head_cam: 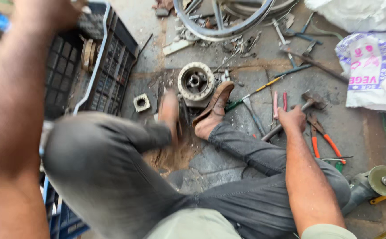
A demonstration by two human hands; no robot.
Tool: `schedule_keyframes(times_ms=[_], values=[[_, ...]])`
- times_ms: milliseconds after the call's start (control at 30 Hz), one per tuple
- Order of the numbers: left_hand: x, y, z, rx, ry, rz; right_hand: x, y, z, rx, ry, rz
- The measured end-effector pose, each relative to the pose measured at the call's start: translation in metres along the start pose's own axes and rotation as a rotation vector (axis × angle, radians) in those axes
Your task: The person sits on the floor and uses pliers, a hammer, and a screwdriver to disassemble a circular mechanical component. They pry out internal parts, strike the component with a hammer, and scrape the interior before placing the separated pieces into a nearby crate.
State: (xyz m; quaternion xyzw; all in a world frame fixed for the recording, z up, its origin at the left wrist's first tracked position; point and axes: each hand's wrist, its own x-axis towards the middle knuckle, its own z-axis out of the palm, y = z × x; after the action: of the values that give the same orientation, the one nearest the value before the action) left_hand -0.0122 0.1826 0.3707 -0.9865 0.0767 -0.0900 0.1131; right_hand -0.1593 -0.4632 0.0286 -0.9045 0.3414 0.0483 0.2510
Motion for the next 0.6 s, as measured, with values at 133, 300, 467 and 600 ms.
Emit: schedule_keyframes(times_ms=[133,300,467,600], values=[[-0.034,0.068,0.053,0.017,0.144,0.211,0.004,0.009,0.011,0.042,-0.105,-0.080],[-0.086,0.171,0.163,-0.292,-0.276,0.517,0.008,0.027,0.029,-0.047,-0.081,-0.308],[-0.107,0.237,0.235,-0.517,-0.147,0.591,0.004,0.045,0.039,0.001,-0.040,-0.236],[-0.107,0.263,0.264,-0.577,-0.157,0.554,0.000,0.054,0.039,-0.042,0.015,-0.270]])
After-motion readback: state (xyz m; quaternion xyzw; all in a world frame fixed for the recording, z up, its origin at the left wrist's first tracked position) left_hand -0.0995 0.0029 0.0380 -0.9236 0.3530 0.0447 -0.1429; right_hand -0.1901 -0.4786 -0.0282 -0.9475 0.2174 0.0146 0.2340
